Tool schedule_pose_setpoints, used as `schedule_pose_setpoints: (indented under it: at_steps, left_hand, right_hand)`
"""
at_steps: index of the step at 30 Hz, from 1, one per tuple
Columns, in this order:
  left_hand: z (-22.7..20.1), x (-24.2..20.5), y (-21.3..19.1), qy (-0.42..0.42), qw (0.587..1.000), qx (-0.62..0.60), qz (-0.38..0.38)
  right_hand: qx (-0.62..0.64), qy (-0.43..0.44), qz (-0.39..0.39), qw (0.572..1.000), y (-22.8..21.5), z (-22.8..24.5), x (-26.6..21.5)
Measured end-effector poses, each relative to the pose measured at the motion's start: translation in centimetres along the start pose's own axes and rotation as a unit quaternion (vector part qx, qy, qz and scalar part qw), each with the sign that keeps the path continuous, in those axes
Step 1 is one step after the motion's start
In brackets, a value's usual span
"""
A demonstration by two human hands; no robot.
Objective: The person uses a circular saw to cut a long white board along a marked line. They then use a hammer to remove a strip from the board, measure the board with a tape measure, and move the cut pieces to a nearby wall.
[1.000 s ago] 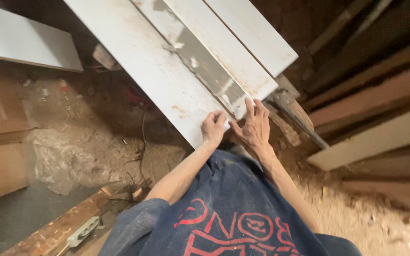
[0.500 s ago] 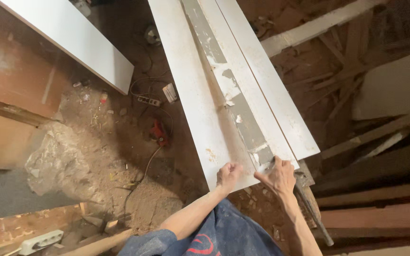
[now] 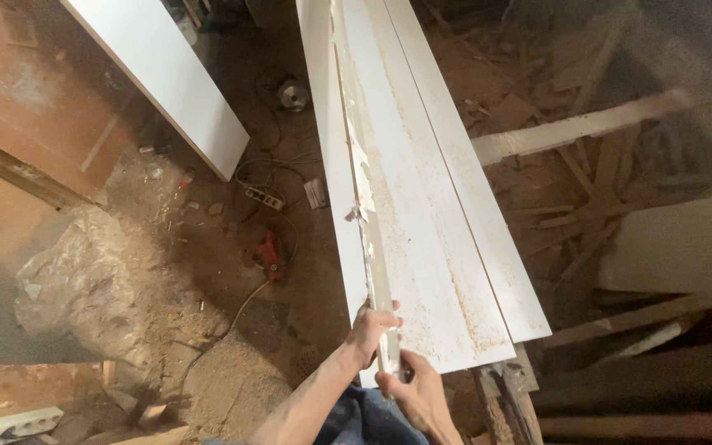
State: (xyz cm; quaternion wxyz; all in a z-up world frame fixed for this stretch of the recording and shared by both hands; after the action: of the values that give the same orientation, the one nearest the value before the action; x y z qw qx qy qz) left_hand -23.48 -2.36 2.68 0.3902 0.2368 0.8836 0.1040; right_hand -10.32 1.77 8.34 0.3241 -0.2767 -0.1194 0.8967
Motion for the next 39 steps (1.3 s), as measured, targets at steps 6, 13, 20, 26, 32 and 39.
schedule_pose_setpoints:
  at_steps: [6, 13, 20, 26, 32, 39]
  left_hand:
    - [-8.8, -3.7, -7.0, 0.116, 0.954, 0.251, -0.119]
    - [-12.2, -6.3, -19.0, 0.077, 0.867, 0.449, -0.199]
    - [-10.5, -5.5, -30.7, 0.095, 0.947, 0.268, -0.153]
    - [-9.8, -6.5, -39.3, 0.108, 0.890, 0.401, -0.190]
    - [-11.0, -10.3, -41.7, 0.023, 0.878, 0.448, -0.168]
    - [-24.7, -8.2, -43.5, 0.196, 0.813, 0.458, -0.302]
  right_hand:
    - [0.082, 0.012, 0.254, 0.964, 10.1, 4.7, -1.5]
    - [0.059, 0.005, 0.249, 0.967, 15.9, 10.1, 9.2]
    - [0.220, 0.120, 0.170, 0.953, 25.0, 16.1, 21.9]
    - [0.272, 0.126, 0.153, 0.942, 34.5, 19.8, 32.7]
    - [0.406, 0.091, 0.107, 0.903, 40.1, 21.8, 39.4]
    - [0.331, 0.018, -0.078, 0.940, 43.1, 23.5, 35.6]
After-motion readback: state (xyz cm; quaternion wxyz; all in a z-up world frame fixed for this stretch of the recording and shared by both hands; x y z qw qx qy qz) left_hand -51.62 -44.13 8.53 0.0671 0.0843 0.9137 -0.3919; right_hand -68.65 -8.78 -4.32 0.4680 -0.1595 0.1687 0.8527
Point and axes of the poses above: each hand's wrist, its own x-axis towards the middle knuckle, its own y-axis out of the palm, z = x × y, the point moved 10 cm from there along x, towards the middle knuckle, and after that the axes turned 11 degrees about -z, right-handed, at the moved point
